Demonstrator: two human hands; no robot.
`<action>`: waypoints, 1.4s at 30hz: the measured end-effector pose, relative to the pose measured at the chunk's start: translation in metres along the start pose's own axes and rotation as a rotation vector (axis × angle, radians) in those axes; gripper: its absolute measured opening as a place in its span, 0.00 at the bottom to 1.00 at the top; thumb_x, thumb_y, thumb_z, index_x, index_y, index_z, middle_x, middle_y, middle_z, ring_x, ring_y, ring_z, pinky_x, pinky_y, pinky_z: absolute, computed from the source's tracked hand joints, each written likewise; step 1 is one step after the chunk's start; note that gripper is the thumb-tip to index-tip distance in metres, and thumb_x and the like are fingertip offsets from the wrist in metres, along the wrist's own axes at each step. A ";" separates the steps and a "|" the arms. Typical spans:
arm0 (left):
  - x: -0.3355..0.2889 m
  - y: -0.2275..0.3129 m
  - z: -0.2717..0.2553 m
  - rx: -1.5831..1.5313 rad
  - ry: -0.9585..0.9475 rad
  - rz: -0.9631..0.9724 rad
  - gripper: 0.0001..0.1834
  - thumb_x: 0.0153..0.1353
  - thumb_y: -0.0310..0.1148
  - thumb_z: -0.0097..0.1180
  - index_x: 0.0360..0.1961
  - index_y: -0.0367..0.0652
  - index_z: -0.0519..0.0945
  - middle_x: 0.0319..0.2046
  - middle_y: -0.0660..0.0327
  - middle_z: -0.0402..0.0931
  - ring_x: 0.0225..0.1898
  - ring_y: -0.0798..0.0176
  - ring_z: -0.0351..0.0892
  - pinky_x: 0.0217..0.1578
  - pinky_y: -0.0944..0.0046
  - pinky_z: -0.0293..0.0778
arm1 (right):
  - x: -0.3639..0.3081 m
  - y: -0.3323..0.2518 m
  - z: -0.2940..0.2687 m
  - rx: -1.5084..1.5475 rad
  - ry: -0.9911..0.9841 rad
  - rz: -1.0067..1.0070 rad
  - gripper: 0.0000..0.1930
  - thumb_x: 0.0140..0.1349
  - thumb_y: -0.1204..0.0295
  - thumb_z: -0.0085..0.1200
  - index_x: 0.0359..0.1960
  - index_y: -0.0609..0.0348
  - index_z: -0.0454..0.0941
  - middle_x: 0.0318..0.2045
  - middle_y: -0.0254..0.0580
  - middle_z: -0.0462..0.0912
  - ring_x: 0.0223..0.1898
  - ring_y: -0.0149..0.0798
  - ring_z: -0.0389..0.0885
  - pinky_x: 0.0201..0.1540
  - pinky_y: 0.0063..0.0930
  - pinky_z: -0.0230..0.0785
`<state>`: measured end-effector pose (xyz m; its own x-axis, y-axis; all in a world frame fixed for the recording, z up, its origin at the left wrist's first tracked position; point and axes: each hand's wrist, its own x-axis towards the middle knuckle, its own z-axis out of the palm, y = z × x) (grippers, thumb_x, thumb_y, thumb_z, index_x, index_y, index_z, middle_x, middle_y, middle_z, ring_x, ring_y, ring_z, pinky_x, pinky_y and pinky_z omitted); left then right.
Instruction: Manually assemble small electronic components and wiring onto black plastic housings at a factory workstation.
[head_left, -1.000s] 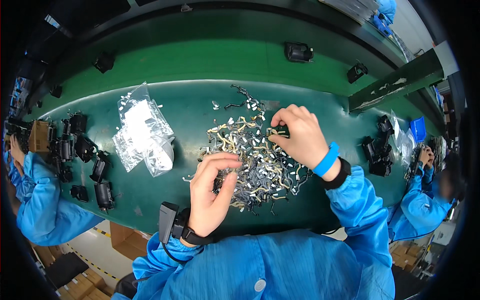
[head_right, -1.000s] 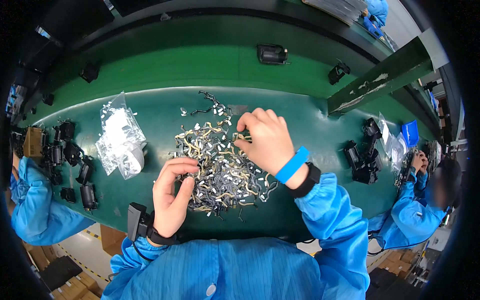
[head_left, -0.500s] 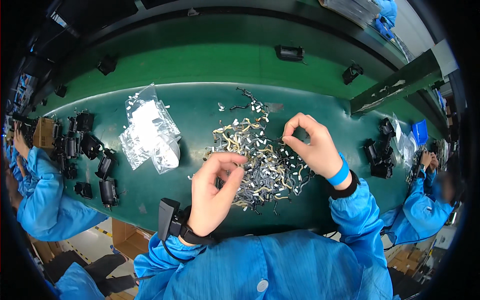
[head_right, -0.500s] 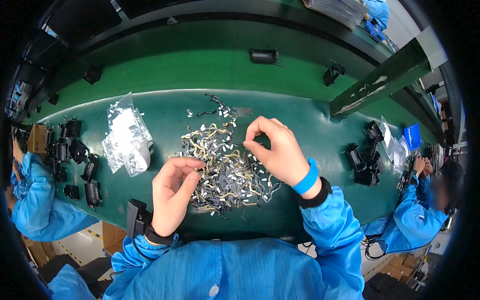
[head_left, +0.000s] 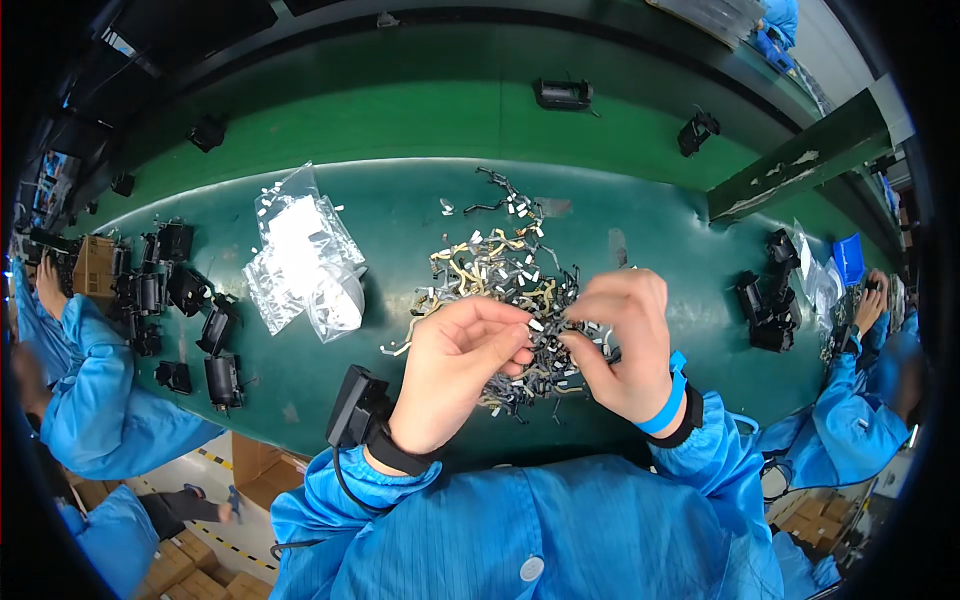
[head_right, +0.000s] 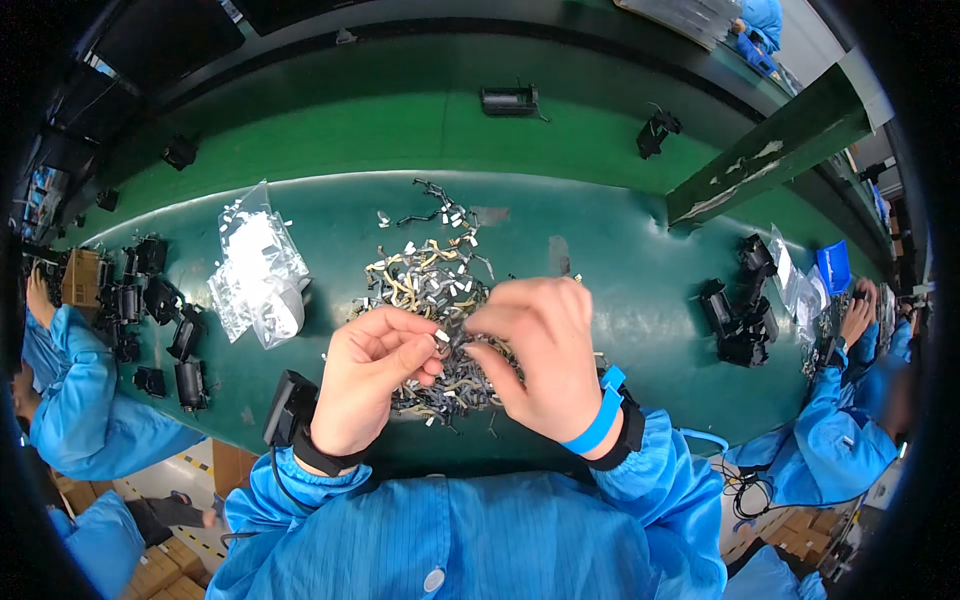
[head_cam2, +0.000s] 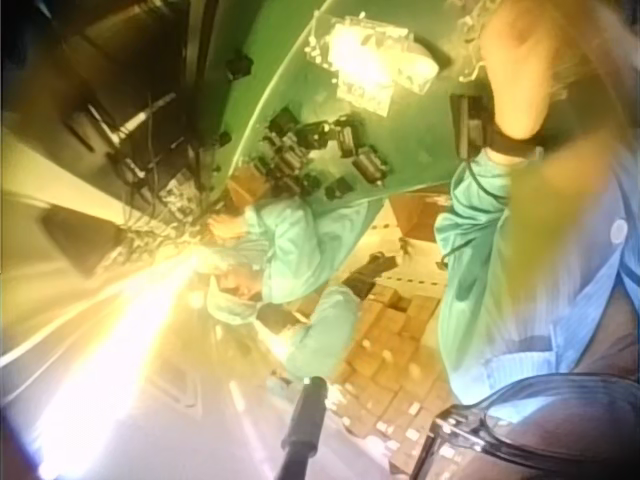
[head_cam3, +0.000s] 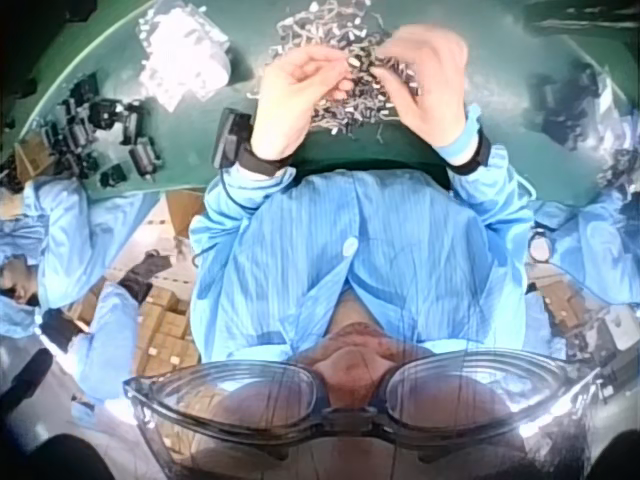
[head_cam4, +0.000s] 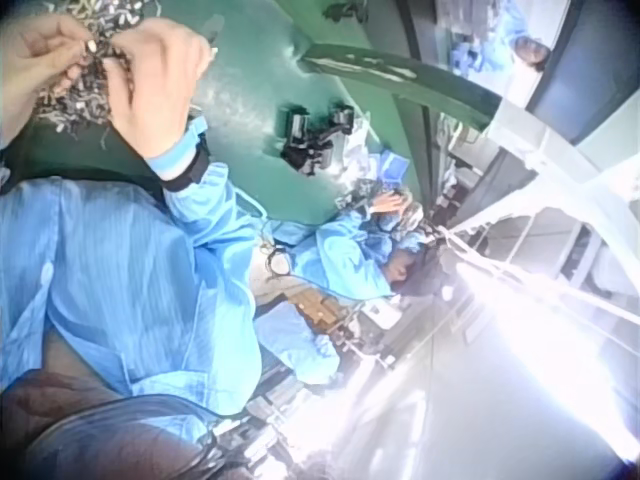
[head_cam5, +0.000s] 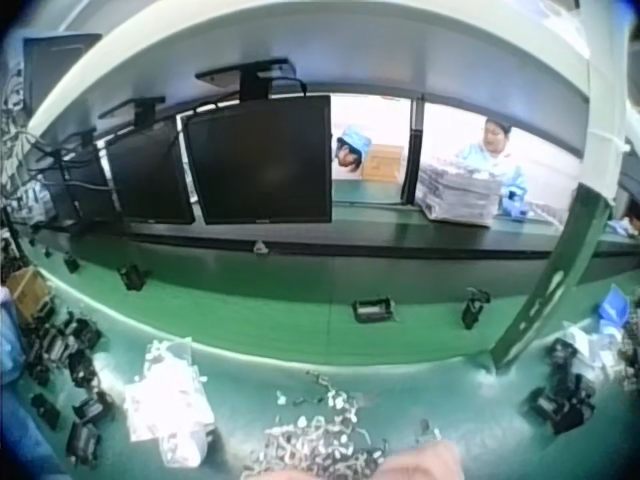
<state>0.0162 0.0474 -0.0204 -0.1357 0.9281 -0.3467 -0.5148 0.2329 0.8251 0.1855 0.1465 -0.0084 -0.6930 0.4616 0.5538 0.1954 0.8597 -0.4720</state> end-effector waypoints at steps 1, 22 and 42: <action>-0.001 0.000 0.000 0.061 0.037 0.060 0.06 0.64 0.23 0.57 0.42 0.34 0.78 0.31 0.59 0.81 0.32 0.71 0.80 0.34 0.73 0.76 | 0.000 -0.005 0.001 0.004 0.073 0.134 0.15 0.44 0.78 0.66 0.36 0.54 0.78 0.33 0.37 0.76 0.37 0.41 0.74 0.41 0.33 0.62; -0.008 -0.010 -0.007 -0.153 -0.113 0.017 0.07 0.64 0.22 0.55 0.39 0.42 0.70 0.35 0.63 0.78 0.36 0.73 0.77 0.39 0.72 0.74 | -0.014 -0.010 0.010 1.340 -0.139 0.917 0.03 0.65 0.77 0.55 0.38 0.60 0.75 0.33 0.31 0.79 0.37 0.23 0.75 0.39 0.20 0.69; -0.014 -0.009 0.002 0.056 0.048 0.187 0.10 0.62 0.19 0.58 0.40 0.39 0.70 0.31 0.63 0.78 0.32 0.73 0.78 0.36 0.72 0.75 | -0.018 -0.015 0.016 0.656 0.168 0.898 0.08 0.59 0.79 0.58 0.38 0.60 0.73 0.22 0.27 0.74 0.20 0.16 0.64 0.21 0.17 0.55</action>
<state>0.0248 0.0328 -0.0217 -0.2655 0.9421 -0.2049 -0.4295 0.0747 0.9000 0.1837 0.1217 -0.0216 -0.3733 0.9216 -0.1065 0.1396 -0.0577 -0.9885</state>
